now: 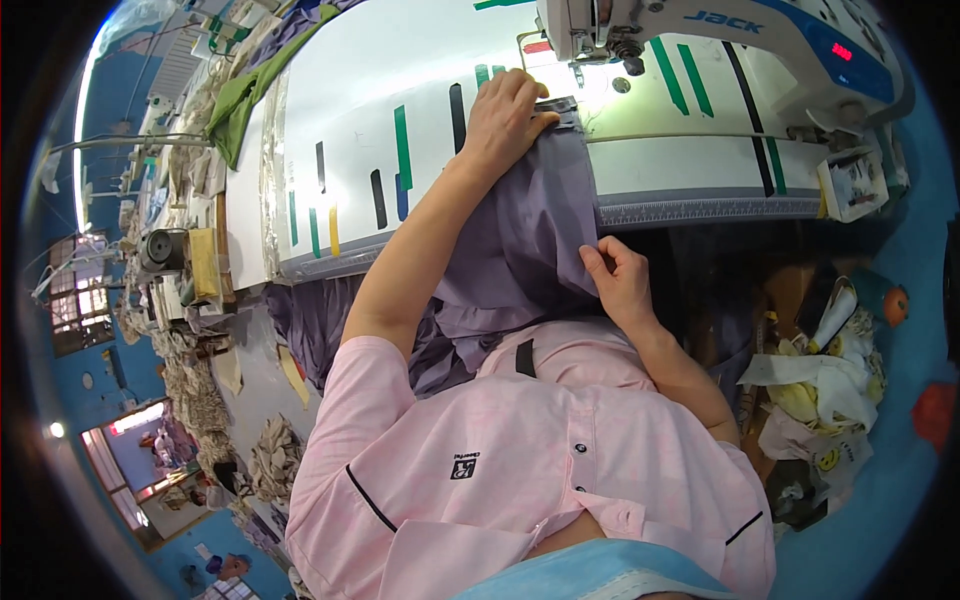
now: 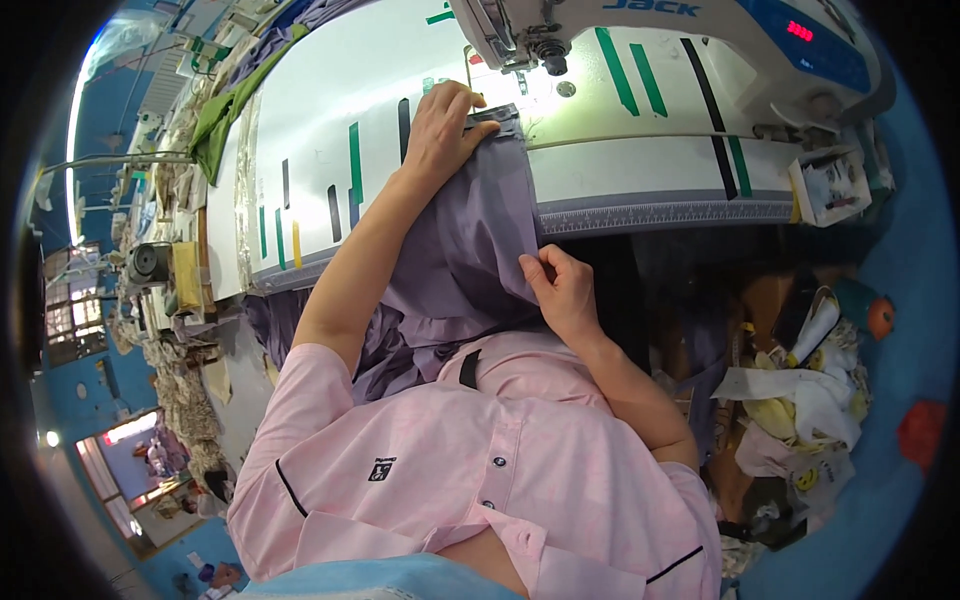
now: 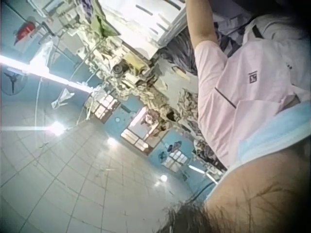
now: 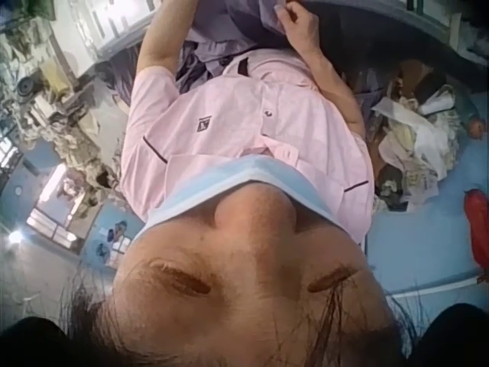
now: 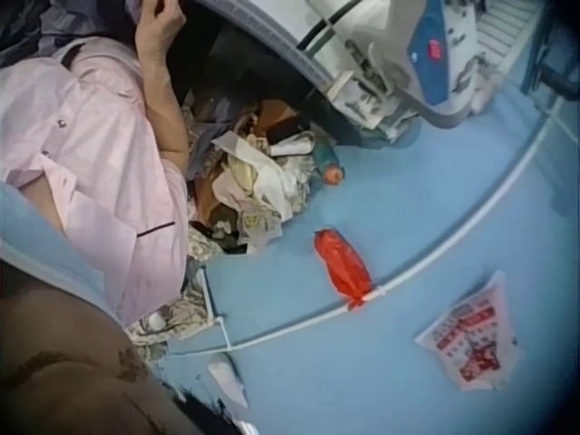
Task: Use a sewing machine to join and hem pieces of purple fabric.
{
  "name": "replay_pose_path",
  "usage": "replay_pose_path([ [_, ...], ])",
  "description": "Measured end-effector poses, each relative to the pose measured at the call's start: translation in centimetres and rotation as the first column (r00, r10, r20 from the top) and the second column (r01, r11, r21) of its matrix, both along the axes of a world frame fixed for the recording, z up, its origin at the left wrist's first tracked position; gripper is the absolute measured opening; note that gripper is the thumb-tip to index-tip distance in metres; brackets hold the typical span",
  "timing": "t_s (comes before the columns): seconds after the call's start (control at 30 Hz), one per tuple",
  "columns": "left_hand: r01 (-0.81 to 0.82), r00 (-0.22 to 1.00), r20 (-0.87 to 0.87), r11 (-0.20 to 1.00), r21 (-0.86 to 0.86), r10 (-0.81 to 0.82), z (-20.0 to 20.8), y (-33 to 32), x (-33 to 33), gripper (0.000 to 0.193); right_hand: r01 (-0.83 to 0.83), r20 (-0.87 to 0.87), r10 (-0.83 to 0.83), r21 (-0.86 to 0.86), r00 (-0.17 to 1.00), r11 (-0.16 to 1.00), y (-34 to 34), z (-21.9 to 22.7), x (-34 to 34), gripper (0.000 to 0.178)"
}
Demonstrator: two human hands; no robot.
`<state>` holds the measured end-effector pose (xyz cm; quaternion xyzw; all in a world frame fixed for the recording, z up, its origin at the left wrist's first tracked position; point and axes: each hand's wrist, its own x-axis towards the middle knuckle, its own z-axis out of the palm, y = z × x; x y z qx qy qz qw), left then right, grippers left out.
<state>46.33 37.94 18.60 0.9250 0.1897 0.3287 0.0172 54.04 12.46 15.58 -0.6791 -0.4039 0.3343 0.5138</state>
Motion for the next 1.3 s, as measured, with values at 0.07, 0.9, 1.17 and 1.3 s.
replay_pose_path([
  [0.07,0.049,0.999,-0.019,0.999,0.022,-0.049,-0.1,0.1,0.0,0.018,-0.017,0.016,0.017,0.015,1.0,1.0,0.0,-0.4,0.2,0.032],
  [0.9,0.256,0.963,-0.091,0.967,0.007,-0.254,-0.5,-0.8,-0.7,0.018,-0.309,0.858,-0.032,0.218,0.512,0.926,11.7,4.1,8.0,0.025],
  [1.17,0.283,0.957,-0.083,0.958,0.044,-0.278,-0.5,0.5,0.6,0.017,-0.212,0.935,0.021,0.059,0.353,0.976,12.8,2.7,9.0,0.034],
  [1.3,0.304,0.949,-0.092,0.952,0.029,-0.3,-0.4,1.2,1.2,0.017,-0.18,0.943,0.0,0.063,0.332,0.982,13.1,2.7,9.2,0.033],
])
